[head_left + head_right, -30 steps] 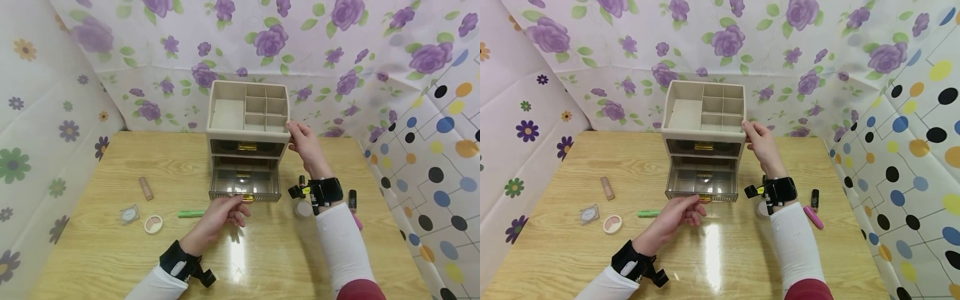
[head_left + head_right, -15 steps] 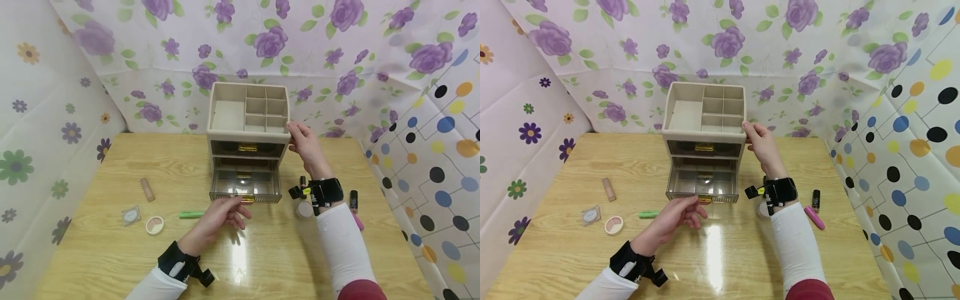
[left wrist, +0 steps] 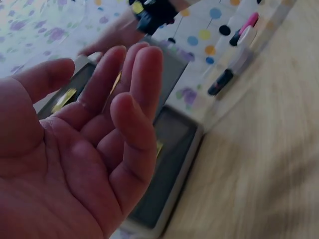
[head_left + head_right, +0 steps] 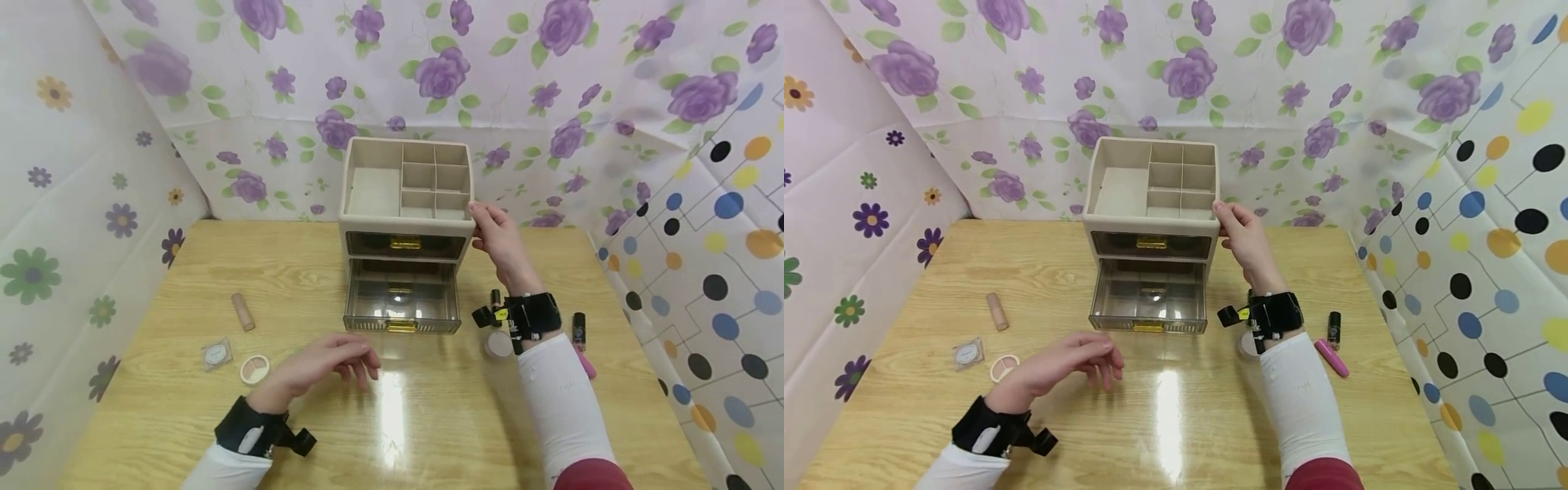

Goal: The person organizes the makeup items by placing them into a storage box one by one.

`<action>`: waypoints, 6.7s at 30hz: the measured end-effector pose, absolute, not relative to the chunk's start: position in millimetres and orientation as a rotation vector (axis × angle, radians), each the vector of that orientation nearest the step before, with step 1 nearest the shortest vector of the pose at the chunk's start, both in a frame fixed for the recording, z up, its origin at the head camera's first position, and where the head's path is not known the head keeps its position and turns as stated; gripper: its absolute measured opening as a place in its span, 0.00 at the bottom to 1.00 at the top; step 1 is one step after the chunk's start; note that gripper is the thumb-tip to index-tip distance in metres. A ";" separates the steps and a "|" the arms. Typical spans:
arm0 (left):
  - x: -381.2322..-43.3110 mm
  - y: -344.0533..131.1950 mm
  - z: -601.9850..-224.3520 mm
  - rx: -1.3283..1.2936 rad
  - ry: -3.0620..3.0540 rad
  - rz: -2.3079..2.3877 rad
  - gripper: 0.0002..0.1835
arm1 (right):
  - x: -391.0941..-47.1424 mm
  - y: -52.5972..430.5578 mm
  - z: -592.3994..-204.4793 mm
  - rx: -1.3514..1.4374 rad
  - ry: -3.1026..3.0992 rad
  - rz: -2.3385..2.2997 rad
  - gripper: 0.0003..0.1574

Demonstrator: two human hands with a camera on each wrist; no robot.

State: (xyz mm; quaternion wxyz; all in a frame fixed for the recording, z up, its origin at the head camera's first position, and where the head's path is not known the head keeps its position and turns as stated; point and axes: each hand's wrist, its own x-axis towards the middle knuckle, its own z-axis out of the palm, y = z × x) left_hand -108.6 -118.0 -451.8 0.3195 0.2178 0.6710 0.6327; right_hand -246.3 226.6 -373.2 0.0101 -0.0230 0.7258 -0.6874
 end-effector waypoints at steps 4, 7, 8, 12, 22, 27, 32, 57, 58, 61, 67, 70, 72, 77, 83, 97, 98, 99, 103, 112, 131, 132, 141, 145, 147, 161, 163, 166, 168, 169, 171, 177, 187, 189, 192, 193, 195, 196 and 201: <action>-113.6 -138.5 -444.1 0.552 1.836 1.688 0.23 | -248.2 227.5 -371.1 -0.078 2.255 -2.171 0.19; -117.0 -151.1 -440.3 0.512 1.904 1.697 0.22 | -248.8 228.1 -370.0 -0.094 2.245 -2.193 0.19; -117.9 -155.0 -439.5 0.493 1.935 1.692 0.22 | -249.0 228.6 -369.9 -0.101 2.243 -2.197 0.19; -120.3 -167.3 -435.9 0.412 2.092 1.635 0.19 | -248.2 229.9 -370.2 -0.107 2.241 -2.194 0.21; -127.3 -182.0 -440.3 0.488 2.605 1.215 0.11 | -247.9 228.5 -370.7 -0.095 2.240 -2.187 0.21; -126.9 -179.9 -447.4 0.536 2.661 1.057 0.14 | -248.9 227.2 -370.3 -0.096 2.249 -2.176 0.22; -126.5 -177.5 -452.7 0.606 2.665 0.902 0.22 | -247.2 226.5 -371.6 -0.085 2.234 -2.177 0.20; -134.2 -169.3 -463.0 0.650 2.744 0.643 0.21 | -244.8 228.5 -373.6 -0.065 2.247 -2.166 0.23; -134.5 -169.3 -463.0 0.645 2.741 0.644 0.20 | -244.9 228.5 -373.9 -0.063 2.252 -2.164 0.23; -135.4 -170.6 -464.7 0.638 2.735 0.626 0.18 | -245.6 228.8 -374.3 -0.073 2.268 -2.145 0.24; -137.6 -171.7 -470.6 0.616 2.729 0.617 0.13 | -246.1 229.3 -374.1 -0.088 2.264 -2.120 0.23; -137.7 -170.7 -470.8 0.601 2.731 0.624 0.12 | -246.6 229.0 -374.1 -0.091 2.258 -2.123 0.22; -138.2 -170.3 -470.8 0.601 2.736 0.623 0.12 | -247.0 229.2 -374.1 -0.090 2.262 -2.118 0.22; -138.9 -170.7 -470.8 0.594 2.743 0.633 0.10 | -247.1 228.8 -373.5 -0.080 2.282 -2.102 0.24; -138.9 -172.2 -470.6 0.567 2.724 0.671 0.07 | -246.7 229.1 -373.5 -0.077 2.284 -2.108 0.25; -149.6 -178.1 -465.3 0.424 2.792 0.961 0.15 | -247.9 232.5 -373.8 -0.103 2.277 -2.103 0.24; -149.9 -178.3 -464.4 0.415 2.789 0.989 0.15 | -247.7 232.5 -373.6 -0.100 2.281 -2.095 0.24; -150.0 -178.6 -463.4 0.405 2.785 1.018 0.15 | -247.5 232.2 -373.6 -0.096 2.285 -2.088 0.25; -150.6 -177.9 -457.8 0.347 2.770 1.141 0.16 | -247.2 230.9 -373.5 -0.079 2.284 -2.085 0.27; -150.0 -172.2 -439.9 0.323 2.772 1.351 0.22 | -245.4 232.5 -373.6 -0.081 2.279 -2.085 0.25; -153.7 -160.9 -418.1 0.346 2.685 1.574 0.25 | -251.3 236.6 -370.8 -0.101 2.290 -2.094 0.25; -153.3 -160.5 -417.6 0.349 2.683 1.579 0.25 | -251.4 236.4 -371.2 -0.092 2.293 -2.087 0.26; -148.3 -158.1 -411.0 0.356 2.714 1.647 0.32 | -250.0 232.2 -372.1 -0.076 2.250 -2.102 0.25; -145.3 -156.6 -405.0 0.367 2.719 1.676 0.30 | -248.9 231.3 -373.7 -0.074 2.233 -2.113 0.23; -143.5 -155.3 -402.5 0.365 2.706 1.698 0.29 | -248.3 231.0 -373.7 -0.078 2.227 -2.114 0.23; -139.4 -133.6 -395.0 0.355 2.570 1.889 0.28 | -245.6 229.8 -372.9 -0.045 2.248 -2.102 0.25; -139.4 -129.7 -394.7 0.381 2.606 1.879 0.27 | -246.1 230.1 -373.1 -0.043 2.249 -2.096 0.28; -139.9 -123.7 -393.7 0.385 2.661 1.852 0.26 | -247.0 230.4 -373.8 -0.032 2.249 -2.089 0.32; -139.9 -120.0 -391.8 0.374 2.663 1.854 0.26 | -247.4 230.5 -374.5 -0.025 2.253 -2.081 0.34; -140.1 -118.0 -390.6 0.370 2.658 1.859 0.26 | -247.5 230.5 -374.6 -0.023 2.257 -2.079 0.35; -140.8 -113.3 -387.8 0.372 2.651 1.867 0.26 | -247.8 230.6 -374.8 -0.030 2.262 -2.077 0.36; -143.6 -92.8 -382.1 0.416 2.632 1.853 0.28 | -246.6 230.0 -374.0 -0.025 2.262 -2.070 0.38; -147.2 -53.1 -382.0 0.424 2.564 1.724 0.27 | -245.1 228.7 -374.5 -0.017 2.254 -2.086 0.38; -148.9 -47.5 -383.8 0.414 2.545 1.713 0.27 | -245.3 228.5 -374.9 -0.013 2.251 -2.085 0.38; -151.3 -41.8 -386.6 0.416 2.518 1.715 0.26 | -245.7 228.2 -376.1 -0.009 2.257 -2.077 0.38; -152.0 -40.3 -387.2 0.418 2.509 1.717 0.25 | -246.1 228.2 -376.8 -0.010 2.259 -2.074 0.38; -153.3 -37.0 -387.1 0.418 2.499 1.707 0.25 | -246.7 228.6 -377.0 -0.015 2.261 -2.070 0.37; -154.1 -35.2 -387.0 0.418 2.500 1.691 0.25 | -247.1 229.1 -376.9 -0.022 2.260 -2.068 0.36; -160.5 -24.7 -385.6 0.450 2.492 1.578 0.25 | -249.6 231.8 -374.0 -0.040 2.256 -2.064 0.35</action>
